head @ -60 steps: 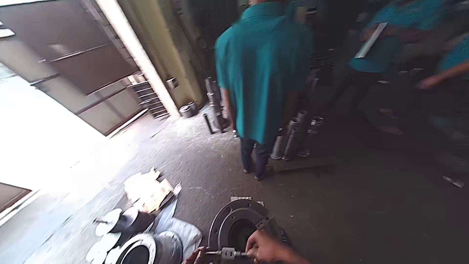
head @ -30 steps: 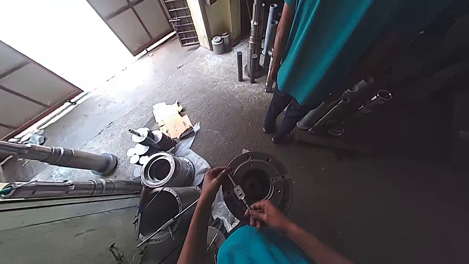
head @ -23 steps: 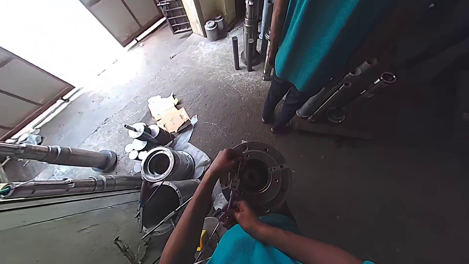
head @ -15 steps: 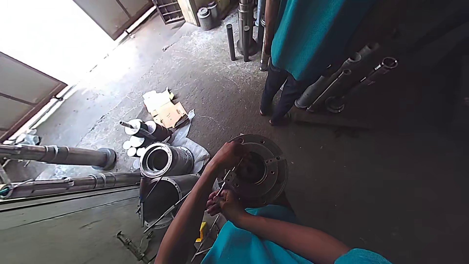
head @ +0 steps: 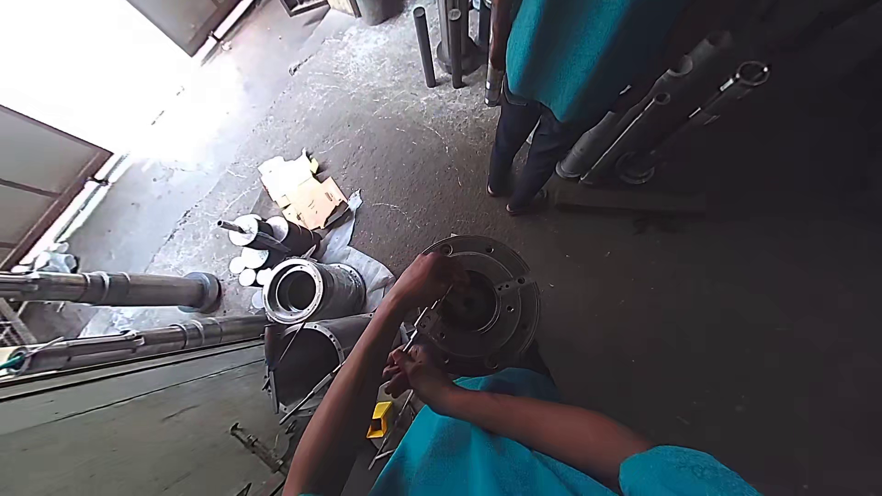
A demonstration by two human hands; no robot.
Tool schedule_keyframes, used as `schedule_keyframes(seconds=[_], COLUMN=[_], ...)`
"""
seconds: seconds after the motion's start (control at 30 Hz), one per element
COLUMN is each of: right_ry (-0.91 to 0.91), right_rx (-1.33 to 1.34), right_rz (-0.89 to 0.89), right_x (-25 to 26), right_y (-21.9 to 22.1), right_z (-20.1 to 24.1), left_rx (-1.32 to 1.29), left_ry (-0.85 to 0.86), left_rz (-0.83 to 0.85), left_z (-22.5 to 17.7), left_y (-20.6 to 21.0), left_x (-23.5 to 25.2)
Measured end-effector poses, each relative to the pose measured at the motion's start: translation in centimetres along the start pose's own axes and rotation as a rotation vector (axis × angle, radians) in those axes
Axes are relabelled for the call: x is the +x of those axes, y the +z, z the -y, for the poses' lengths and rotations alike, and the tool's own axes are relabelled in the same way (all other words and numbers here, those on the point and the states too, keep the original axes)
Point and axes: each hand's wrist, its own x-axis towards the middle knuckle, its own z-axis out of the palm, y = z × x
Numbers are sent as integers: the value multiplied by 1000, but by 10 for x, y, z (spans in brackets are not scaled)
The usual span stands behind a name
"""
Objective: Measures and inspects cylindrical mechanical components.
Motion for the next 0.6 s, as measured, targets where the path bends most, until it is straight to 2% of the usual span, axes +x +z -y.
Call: schedule_keyframes(seconds=[0.13, 0.23, 0.3, 0.33, 0.37, 0.4, 0.5, 0.53, 0.6], right_ry=[-53, -55, 59, 92, 47, -83, -775, -926, -1024], right_rx=[98, 55, -36, -172, -374, -621, -1130, -1269, -1499], right_rz=[-207, -238, -82, 57, 170, 205, -82, -168, -195], right_x=[6, 11, 7, 4, -2, -13, -30, -23, -1], right_y=[28, 32, 16, -1, -20, -39, -95, -113, -142], right_z=[2, 6, 11, 16, 25, 39, 67, 77, 96], left_rx=[126, 180, 186, 179, 167, 148, 174, 191, 166], left_ry=[100, 136, 122, 92, 38, -39, -200, -220, -276], left_rz=[128, 142, 85, 18, -84, -204, -517, -555, -574], left_z=[-15, -16, -8, -5, -4, -4, 15, 25, 28], left_y=[1, 7, 7, 5, 3, 2, 18, 28, 58], left_x=[3, 8, 0, -10, -24, -42, -107, -129, -163])
